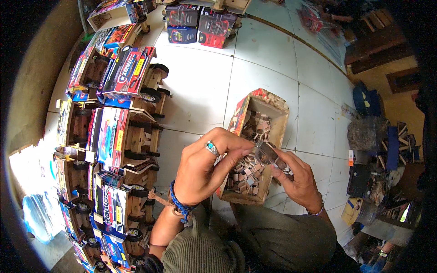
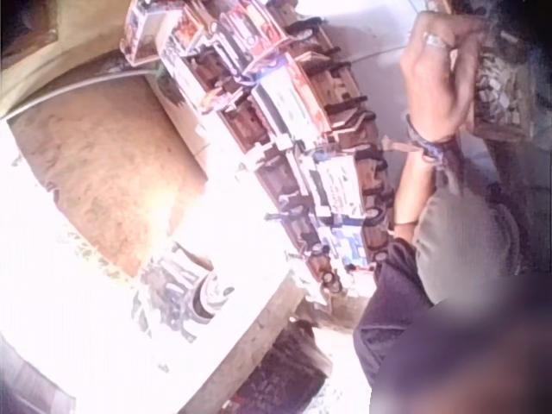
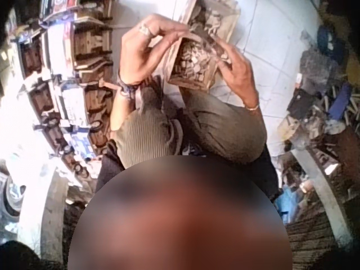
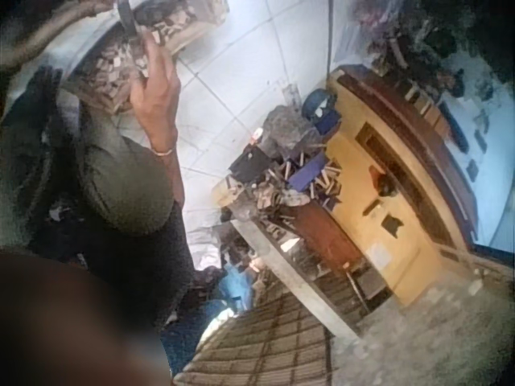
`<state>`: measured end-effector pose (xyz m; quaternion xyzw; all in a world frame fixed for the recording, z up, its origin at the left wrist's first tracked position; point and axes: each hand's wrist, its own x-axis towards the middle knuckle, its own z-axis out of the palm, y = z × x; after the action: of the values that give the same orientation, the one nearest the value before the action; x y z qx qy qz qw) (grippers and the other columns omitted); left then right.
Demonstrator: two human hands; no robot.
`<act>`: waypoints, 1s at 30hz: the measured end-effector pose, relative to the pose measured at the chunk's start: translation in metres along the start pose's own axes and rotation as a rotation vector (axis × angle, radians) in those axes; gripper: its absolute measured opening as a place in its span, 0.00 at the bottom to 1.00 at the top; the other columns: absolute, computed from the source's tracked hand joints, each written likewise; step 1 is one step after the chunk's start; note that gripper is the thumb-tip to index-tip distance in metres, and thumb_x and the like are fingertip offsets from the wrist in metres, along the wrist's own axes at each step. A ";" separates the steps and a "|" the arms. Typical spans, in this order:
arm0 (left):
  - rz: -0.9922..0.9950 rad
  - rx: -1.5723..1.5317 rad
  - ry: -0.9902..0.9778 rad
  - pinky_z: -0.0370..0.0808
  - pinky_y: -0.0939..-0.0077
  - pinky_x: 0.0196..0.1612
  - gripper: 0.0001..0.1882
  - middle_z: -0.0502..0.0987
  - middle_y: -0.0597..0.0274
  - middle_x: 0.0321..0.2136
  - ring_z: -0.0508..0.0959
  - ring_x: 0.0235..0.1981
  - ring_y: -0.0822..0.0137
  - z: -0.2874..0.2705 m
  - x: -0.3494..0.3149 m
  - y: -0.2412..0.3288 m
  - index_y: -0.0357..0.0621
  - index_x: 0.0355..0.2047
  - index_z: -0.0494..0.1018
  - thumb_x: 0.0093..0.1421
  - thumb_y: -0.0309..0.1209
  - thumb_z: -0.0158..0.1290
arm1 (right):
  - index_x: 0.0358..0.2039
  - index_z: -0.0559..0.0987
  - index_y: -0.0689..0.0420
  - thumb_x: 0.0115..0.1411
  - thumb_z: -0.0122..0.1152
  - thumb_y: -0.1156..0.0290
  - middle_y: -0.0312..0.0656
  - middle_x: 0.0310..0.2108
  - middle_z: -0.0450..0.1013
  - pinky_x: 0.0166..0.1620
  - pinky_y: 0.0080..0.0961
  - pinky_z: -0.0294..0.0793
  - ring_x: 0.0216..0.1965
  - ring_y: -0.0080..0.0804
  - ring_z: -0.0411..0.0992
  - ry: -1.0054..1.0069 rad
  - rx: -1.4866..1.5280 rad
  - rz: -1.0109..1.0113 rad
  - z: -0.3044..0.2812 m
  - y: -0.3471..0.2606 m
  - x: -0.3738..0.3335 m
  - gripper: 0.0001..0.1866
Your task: The person sits on the floor and uses a hammer to drive small wooden pegs into the tops of toy car boxes arranged in rows. The person repeatedly picks pegs from a nearby box, positions them on the boxes, and taps them in with the hammer to assemble a display rack.
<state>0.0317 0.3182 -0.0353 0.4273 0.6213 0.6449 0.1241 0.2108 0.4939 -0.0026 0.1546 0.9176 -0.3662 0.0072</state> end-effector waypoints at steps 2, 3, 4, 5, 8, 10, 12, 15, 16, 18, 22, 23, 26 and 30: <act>-0.015 -0.002 -0.033 0.77 0.70 0.39 0.08 0.80 0.54 0.34 0.82 0.35 0.59 -0.002 -0.001 0.003 0.35 0.38 0.78 0.57 0.17 0.59 | 0.56 0.73 0.59 0.62 0.64 0.70 0.52 0.45 0.77 0.45 0.37 0.76 0.45 0.48 0.78 -0.020 -0.010 0.009 0.002 0.001 -0.003 0.22; -0.032 -0.009 -0.038 0.77 0.71 0.39 0.07 0.81 0.54 0.33 0.82 0.34 0.61 -0.002 -0.002 0.004 0.36 0.36 0.78 0.56 0.17 0.60 | 0.55 0.73 0.60 0.62 0.64 0.69 0.52 0.43 0.77 0.44 0.37 0.76 0.44 0.48 0.78 -0.029 -0.010 0.019 0.002 0.003 -0.004 0.22; -0.055 -0.020 -0.041 0.76 0.72 0.38 0.06 0.81 0.55 0.33 0.82 0.34 0.62 -0.002 -0.002 0.006 0.36 0.34 0.79 0.56 0.17 0.60 | 0.55 0.74 0.61 0.62 0.64 0.68 0.52 0.42 0.77 0.44 0.37 0.76 0.43 0.47 0.79 -0.047 -0.008 0.036 0.002 0.004 -0.005 0.22; -0.085 -0.031 -0.044 0.76 0.73 0.38 0.05 0.82 0.55 0.33 0.82 0.34 0.64 -0.003 -0.003 0.007 0.36 0.32 0.79 0.55 0.18 0.61 | 0.54 0.74 0.62 0.62 0.65 0.66 0.53 0.41 0.77 0.43 0.37 0.76 0.41 0.47 0.79 -0.065 -0.019 0.076 0.002 0.006 -0.006 0.22; -0.109 -0.086 -0.077 0.76 0.74 0.38 0.04 0.82 0.55 0.32 0.82 0.32 0.64 -0.007 -0.003 0.010 0.36 0.32 0.79 0.55 0.18 0.61 | 0.53 0.74 0.64 0.63 0.64 0.66 0.52 0.37 0.79 0.40 0.36 0.77 0.37 0.45 0.80 -0.135 0.042 0.018 -0.001 0.008 -0.011 0.21; -0.161 -0.126 -0.103 0.76 0.74 0.38 0.04 0.82 0.55 0.31 0.82 0.32 0.64 -0.009 -0.004 0.011 0.36 0.32 0.79 0.55 0.18 0.62 | 0.52 0.74 0.64 0.63 0.64 0.66 0.50 0.35 0.80 0.39 0.34 0.77 0.35 0.42 0.81 -0.236 0.113 0.048 -0.005 0.010 -0.012 0.20; -0.217 -0.162 -0.107 0.77 0.74 0.38 0.04 0.82 0.55 0.30 0.82 0.33 0.64 -0.009 -0.005 0.013 0.37 0.32 0.79 0.55 0.19 0.62 | 0.52 0.74 0.65 0.64 0.63 0.66 0.48 0.32 0.80 0.39 0.32 0.77 0.34 0.39 0.81 -0.330 0.189 0.080 -0.008 0.011 -0.012 0.20; -0.237 -0.163 -0.135 0.77 0.74 0.38 0.04 0.83 0.56 0.30 0.83 0.34 0.63 -0.012 -0.007 0.013 0.37 0.32 0.79 0.56 0.21 0.63 | 0.51 0.74 0.65 0.65 0.62 0.66 0.43 0.28 0.80 0.37 0.29 0.76 0.31 0.34 0.81 -0.427 0.318 0.093 -0.010 0.012 -0.008 0.19; -0.202 -0.133 -0.179 0.77 0.74 0.38 0.04 0.83 0.56 0.30 0.83 0.34 0.63 -0.016 -0.006 0.012 0.38 0.32 0.79 0.56 0.21 0.63 | 0.49 0.75 0.65 0.64 0.63 0.67 0.42 0.27 0.80 0.35 0.28 0.75 0.29 0.33 0.80 -0.438 0.363 0.067 -0.010 0.012 -0.007 0.18; -0.155 -0.098 -0.239 0.78 0.74 0.38 0.05 0.83 0.56 0.31 0.84 0.34 0.63 -0.020 -0.005 0.009 0.38 0.32 0.79 0.56 0.21 0.63 | 0.47 0.76 0.65 0.63 0.64 0.68 0.40 0.26 0.79 0.33 0.26 0.74 0.27 0.31 0.80 -0.475 0.400 0.049 -0.012 0.012 -0.004 0.16; -0.150 -0.118 -0.258 0.78 0.73 0.38 0.05 0.83 0.56 0.31 0.84 0.34 0.63 -0.019 -0.008 0.006 0.38 0.33 0.79 0.56 0.21 0.63 | 0.46 0.77 0.64 0.63 0.63 0.67 0.40 0.26 0.80 0.34 0.26 0.74 0.28 0.29 0.80 -0.589 0.370 0.070 -0.020 0.015 -0.001 0.16; -0.167 -0.132 -0.256 0.78 0.73 0.38 0.05 0.83 0.56 0.31 0.84 0.34 0.63 -0.018 -0.009 0.006 0.38 0.33 0.79 0.55 0.21 0.63 | 0.46 0.77 0.64 0.64 0.63 0.67 0.40 0.26 0.80 0.34 0.26 0.74 0.28 0.29 0.80 -0.613 0.350 0.066 -0.021 0.017 -0.001 0.16; -0.131 -0.156 -0.250 0.77 0.72 0.35 0.07 0.83 0.57 0.33 0.82 0.33 0.60 -0.016 -0.010 0.004 0.38 0.36 0.79 0.56 0.22 0.62 | 0.47 0.77 0.64 0.64 0.62 0.65 0.41 0.26 0.80 0.34 0.26 0.74 0.27 0.31 0.80 -0.589 0.419 0.075 -0.018 0.026 -0.003 0.17; 0.011 0.028 -0.117 0.77 0.70 0.38 0.08 0.83 0.58 0.33 0.82 0.34 0.60 -0.005 -0.006 0.000 0.38 0.35 0.79 0.54 0.20 0.63 | 0.51 0.77 0.61 0.67 0.59 0.57 0.46 0.26 0.78 0.26 0.30 0.71 0.16 0.31 0.71 -0.438 0.097 0.085 -0.028 0.044 -0.005 0.21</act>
<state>0.0321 0.3104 -0.0369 0.4692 0.6196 0.6110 0.1507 0.2314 0.5413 -0.0110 0.1100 0.8681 -0.4342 0.2140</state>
